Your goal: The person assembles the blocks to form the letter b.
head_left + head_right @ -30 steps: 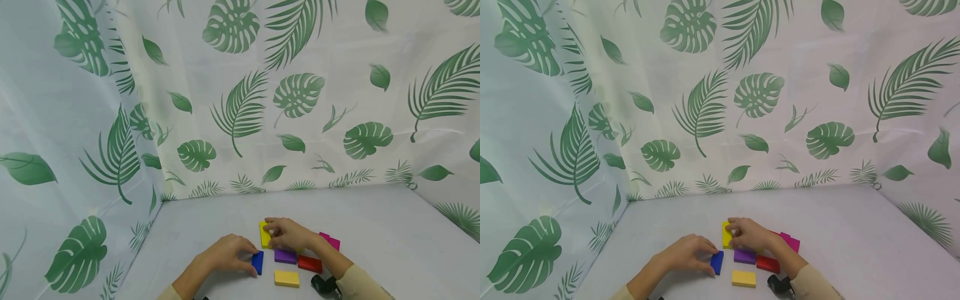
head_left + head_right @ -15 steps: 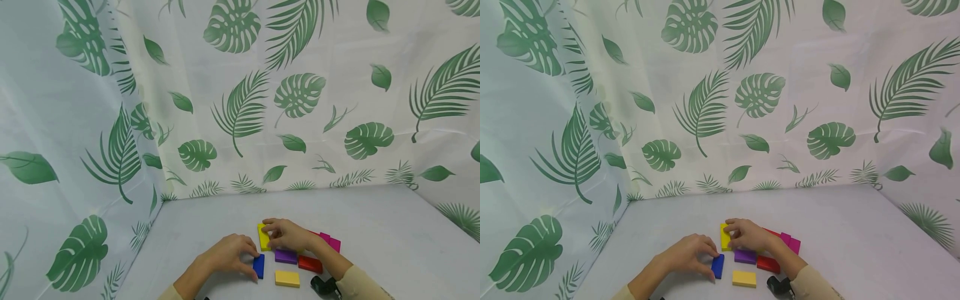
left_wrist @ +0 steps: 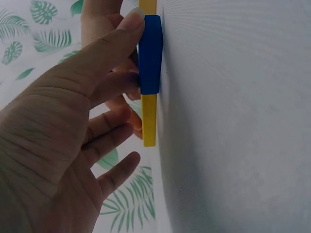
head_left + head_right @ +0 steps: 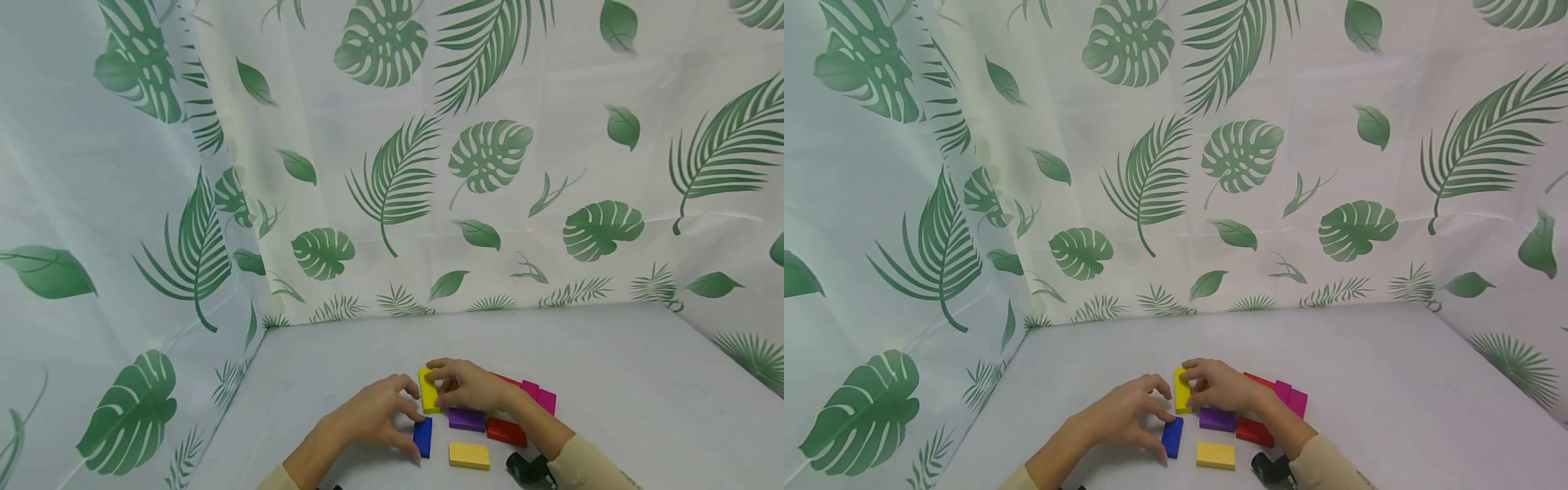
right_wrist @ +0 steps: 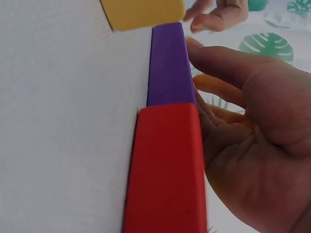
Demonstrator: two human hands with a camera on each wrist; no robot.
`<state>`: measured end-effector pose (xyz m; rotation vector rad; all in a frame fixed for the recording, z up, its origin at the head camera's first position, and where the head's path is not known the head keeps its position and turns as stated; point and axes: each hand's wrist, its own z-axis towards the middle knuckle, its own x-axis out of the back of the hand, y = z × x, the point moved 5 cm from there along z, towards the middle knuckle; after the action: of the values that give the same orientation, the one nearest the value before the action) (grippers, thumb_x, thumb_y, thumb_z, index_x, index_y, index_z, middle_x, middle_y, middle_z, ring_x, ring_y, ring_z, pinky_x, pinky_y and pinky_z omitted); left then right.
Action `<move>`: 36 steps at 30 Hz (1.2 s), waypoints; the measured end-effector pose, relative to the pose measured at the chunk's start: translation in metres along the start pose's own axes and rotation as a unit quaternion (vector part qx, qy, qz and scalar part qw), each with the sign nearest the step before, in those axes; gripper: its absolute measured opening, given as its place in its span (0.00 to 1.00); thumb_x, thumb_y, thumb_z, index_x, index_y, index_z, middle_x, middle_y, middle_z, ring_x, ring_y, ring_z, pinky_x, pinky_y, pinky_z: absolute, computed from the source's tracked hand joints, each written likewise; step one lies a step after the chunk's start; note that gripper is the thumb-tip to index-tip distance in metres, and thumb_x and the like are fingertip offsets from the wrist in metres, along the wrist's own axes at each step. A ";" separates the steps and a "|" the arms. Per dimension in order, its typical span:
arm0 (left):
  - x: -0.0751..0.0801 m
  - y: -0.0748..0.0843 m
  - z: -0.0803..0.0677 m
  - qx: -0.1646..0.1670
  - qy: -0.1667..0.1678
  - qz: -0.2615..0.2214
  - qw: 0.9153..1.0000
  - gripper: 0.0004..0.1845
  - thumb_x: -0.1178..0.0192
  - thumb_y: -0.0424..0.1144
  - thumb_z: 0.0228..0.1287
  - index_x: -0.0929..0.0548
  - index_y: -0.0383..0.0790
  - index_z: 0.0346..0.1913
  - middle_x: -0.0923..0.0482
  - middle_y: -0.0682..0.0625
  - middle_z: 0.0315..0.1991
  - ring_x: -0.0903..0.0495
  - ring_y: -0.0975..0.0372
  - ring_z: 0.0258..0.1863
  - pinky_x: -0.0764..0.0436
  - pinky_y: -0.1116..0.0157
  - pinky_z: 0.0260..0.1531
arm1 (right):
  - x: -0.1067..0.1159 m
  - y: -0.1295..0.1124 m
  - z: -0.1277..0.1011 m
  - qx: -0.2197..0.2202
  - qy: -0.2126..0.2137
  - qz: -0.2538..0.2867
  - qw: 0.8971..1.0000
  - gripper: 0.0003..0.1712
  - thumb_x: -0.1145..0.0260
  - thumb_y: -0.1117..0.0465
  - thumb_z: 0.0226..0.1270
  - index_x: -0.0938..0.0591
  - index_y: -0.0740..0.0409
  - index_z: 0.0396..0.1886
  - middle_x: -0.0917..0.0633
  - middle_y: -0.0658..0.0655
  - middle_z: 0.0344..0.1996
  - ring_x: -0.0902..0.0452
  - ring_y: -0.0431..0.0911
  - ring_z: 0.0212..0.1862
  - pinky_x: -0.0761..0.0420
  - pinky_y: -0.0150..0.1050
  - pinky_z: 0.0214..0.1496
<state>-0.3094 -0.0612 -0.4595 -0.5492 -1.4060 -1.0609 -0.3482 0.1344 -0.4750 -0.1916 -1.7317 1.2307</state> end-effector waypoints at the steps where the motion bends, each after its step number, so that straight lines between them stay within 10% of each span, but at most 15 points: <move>1: 0.000 0.000 0.000 -0.003 -0.005 0.004 1.000 0.29 0.26 0.71 0.49 0.08 0.61 0.50 0.23 0.57 0.61 0.24 0.66 0.59 0.20 0.67 0.61 | -0.001 0.000 0.000 0.000 -0.001 0.000 1.000 0.27 0.29 0.58 0.72 0.19 0.60 0.68 0.32 0.66 0.77 0.17 0.43 0.48 0.14 0.33 0.55; 36: 0.001 0.023 0.005 -0.070 -0.013 0.097 0.993 0.30 0.30 0.72 0.53 0.09 0.59 0.54 0.15 0.61 0.57 0.18 0.74 0.55 0.20 0.62 0.66 | -0.012 -0.014 0.001 0.024 -0.012 0.003 1.000 0.28 0.25 0.59 0.68 0.18 0.62 0.65 0.23 0.62 0.67 0.16 0.42 0.47 0.14 0.30 0.51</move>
<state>-0.2926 -0.0465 -0.4520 -0.7877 -1.2791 -1.0027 -0.3377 0.1198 -0.4709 -0.1546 -1.7210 1.2818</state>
